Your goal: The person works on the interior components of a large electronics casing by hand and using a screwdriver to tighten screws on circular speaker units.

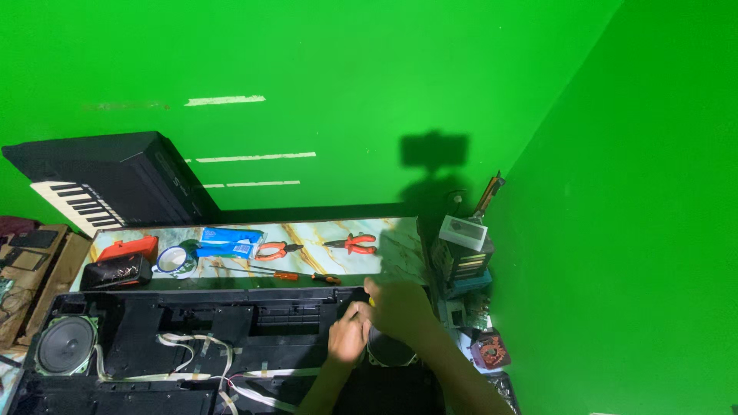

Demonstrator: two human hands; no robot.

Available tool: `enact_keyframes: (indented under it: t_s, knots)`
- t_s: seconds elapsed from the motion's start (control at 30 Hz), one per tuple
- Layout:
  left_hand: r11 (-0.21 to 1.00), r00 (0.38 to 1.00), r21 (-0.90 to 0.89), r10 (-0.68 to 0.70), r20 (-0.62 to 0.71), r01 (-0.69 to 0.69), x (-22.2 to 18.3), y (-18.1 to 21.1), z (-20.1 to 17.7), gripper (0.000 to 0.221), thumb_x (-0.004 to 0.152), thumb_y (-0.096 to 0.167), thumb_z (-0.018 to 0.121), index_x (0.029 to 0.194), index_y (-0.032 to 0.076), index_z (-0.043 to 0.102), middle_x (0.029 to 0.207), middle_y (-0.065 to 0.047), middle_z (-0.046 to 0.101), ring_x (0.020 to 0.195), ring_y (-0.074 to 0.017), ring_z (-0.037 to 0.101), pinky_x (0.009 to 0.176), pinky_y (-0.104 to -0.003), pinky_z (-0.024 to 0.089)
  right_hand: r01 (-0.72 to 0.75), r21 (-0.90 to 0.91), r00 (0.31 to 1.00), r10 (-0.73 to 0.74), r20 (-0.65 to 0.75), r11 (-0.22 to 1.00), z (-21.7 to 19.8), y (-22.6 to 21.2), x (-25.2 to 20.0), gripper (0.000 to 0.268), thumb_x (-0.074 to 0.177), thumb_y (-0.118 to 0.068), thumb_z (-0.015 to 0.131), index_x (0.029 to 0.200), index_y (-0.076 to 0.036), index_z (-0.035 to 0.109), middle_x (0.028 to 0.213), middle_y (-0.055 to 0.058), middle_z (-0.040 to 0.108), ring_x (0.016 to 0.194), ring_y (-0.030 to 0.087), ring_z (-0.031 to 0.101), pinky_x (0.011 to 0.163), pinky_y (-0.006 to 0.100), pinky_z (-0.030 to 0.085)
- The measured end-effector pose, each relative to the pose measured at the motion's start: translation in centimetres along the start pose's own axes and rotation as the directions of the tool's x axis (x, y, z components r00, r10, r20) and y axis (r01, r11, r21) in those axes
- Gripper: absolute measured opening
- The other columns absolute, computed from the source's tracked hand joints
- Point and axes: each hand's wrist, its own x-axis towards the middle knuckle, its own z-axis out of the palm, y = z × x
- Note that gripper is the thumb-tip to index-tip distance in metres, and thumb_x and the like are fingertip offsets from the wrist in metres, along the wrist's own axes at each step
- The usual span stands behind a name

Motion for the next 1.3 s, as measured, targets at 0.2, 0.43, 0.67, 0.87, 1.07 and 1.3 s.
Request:
enact_keyframes:
  t_s: [0.2,0.43,0.67,0.87,1.07,1.3]
  knots:
    - [0.999,0.994,0.045,-0.026,0.102,0.021,-0.3,-0.4,0.2,0.056,0.090,0.017,0.067,0.140,-0.005,0.055,0.132,-0.020,0.063,0.063,-0.0416,0.070,0.057,-0.048,0.059,-0.226,-0.231,0.907,0.291,0.305,0.946,0.7,-0.4,-0.6,0.051,0.101,-0.056,0.051,0.097,-0.007,0.064,0.067,0.017,0.066,0.062,0.035,0.070,0.059,0.046,0.055]
    - [0.996,0.994,-0.030,0.091,0.054,-0.089,0.5,1.0,-2.7,0.054,0.084,0.011,0.067,0.134,-0.003,0.052,0.127,-0.021,0.065,0.080,-0.0421,0.071,0.065,-0.047,0.060,-0.126,0.017,0.980,0.122,0.158,0.992,2.8,1.5,-0.7,0.045,0.098,-0.046,0.052,0.109,-0.003,0.062,0.071,0.017,0.068,0.067,0.038,0.070,0.059,0.049,0.053]
    - [0.998,0.972,0.040,-0.053,0.229,0.045,1.8,2.2,-4.0,0.021,0.084,0.012,0.068,0.100,0.000,0.068,0.117,-0.017,0.067,0.085,-0.0396,0.071,0.075,-0.048,0.058,-0.105,0.133,0.972,0.073,0.221,0.986,2.7,2.0,-0.3,0.047,0.091,-0.039,0.061,0.119,-0.001,0.059,0.081,0.020,0.069,0.077,0.040,0.068,0.064,0.051,0.052]
    - [0.998,0.994,0.051,-0.037,0.100,0.032,1.2,2.0,-2.6,0.021,0.080,0.015,0.065,0.095,0.003,0.072,0.113,-0.012,0.069,0.076,-0.0387,0.070,0.067,-0.049,0.057,-0.098,0.110,0.962,0.066,0.264,0.989,2.1,0.9,-0.5,0.031,0.089,-0.034,0.062,0.100,-0.006,0.065,0.080,0.016,0.070,0.081,0.037,0.068,0.069,0.050,0.052]
    - [0.987,0.991,0.127,0.089,0.095,-0.100,1.3,0.6,-1.5,0.016,0.081,0.021,0.070,0.084,0.006,0.070,0.131,-0.012,0.068,0.069,-0.0315,0.071,0.053,-0.042,0.055,-0.133,-0.149,0.976,0.156,0.152,0.980,1.4,0.7,-1.3,0.041,0.097,-0.044,0.060,0.104,-0.003,0.065,0.067,0.016,0.067,0.061,0.034,0.068,0.054,0.048,0.052]
    - [0.908,0.774,0.274,0.415,-0.477,-0.318,0.3,3.0,-3.2,0.015,0.082,0.009,0.066,0.095,0.003,0.070,0.114,-0.011,0.072,0.061,-0.0225,0.063,0.052,-0.036,0.052,-0.067,-0.087,0.997,0.070,0.030,0.994,1.7,-0.1,-1.4,0.036,0.095,-0.030,0.058,0.115,-0.001,0.063,0.058,0.015,0.064,0.051,0.033,0.065,0.046,0.047,0.049]
